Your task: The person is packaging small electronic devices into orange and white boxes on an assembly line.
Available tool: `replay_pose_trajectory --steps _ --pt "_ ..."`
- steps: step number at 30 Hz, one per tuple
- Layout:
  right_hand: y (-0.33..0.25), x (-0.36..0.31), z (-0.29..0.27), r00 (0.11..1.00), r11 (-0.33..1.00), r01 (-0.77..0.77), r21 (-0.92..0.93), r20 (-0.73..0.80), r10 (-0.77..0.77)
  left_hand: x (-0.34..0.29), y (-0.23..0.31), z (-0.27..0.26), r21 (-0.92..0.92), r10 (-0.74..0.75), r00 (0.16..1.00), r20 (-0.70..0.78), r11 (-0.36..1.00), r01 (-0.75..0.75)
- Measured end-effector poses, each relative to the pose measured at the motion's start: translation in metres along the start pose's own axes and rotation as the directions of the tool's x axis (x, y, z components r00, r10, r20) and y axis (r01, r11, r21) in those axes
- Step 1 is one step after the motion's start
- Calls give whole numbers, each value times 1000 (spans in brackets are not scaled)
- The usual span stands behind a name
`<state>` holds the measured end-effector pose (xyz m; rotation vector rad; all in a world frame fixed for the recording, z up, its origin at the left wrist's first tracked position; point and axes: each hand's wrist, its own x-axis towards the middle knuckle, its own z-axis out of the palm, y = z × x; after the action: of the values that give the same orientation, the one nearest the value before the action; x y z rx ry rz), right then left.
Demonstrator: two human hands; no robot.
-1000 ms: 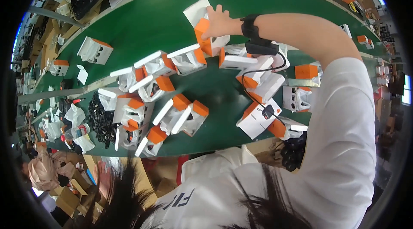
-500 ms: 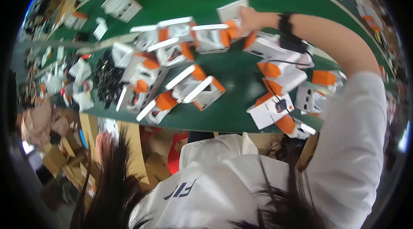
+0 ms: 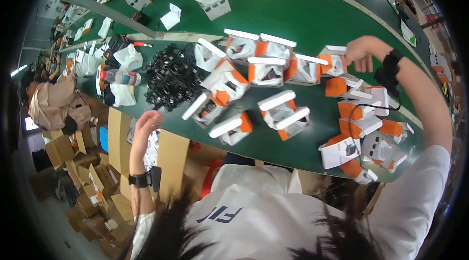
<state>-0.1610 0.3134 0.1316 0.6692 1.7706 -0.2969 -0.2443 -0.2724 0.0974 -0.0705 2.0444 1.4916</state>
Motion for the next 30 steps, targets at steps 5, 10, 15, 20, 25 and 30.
replay_pose_trajectory --steps 5,10,15,20,25,30 --pt "-88 -93 -31 937 911 326 253 -215 -276 107 -69 -28 749 542 839 -54 577 -325" --pt "-189 -150 22 729 751 652 106 -360 -582 146 -79 2 865 598 776 -200 480 -148" --pt "-216 -213 71 869 876 480 48 -166 -467 149 -69 -26 635 568 819 -83 663 -396" --pt "-186 -233 102 799 910 411 44 -498 -337 155 -59 -66 750 684 725 83 437 -497" --pt "-185 -226 136 826 751 549 366 -374 -422 102 -2 -51 242 607 795 12 769 -591" --pt "-220 -166 225 754 70 550 832 -459 -469 6 17 35 -216 527 735 427 848 -483"
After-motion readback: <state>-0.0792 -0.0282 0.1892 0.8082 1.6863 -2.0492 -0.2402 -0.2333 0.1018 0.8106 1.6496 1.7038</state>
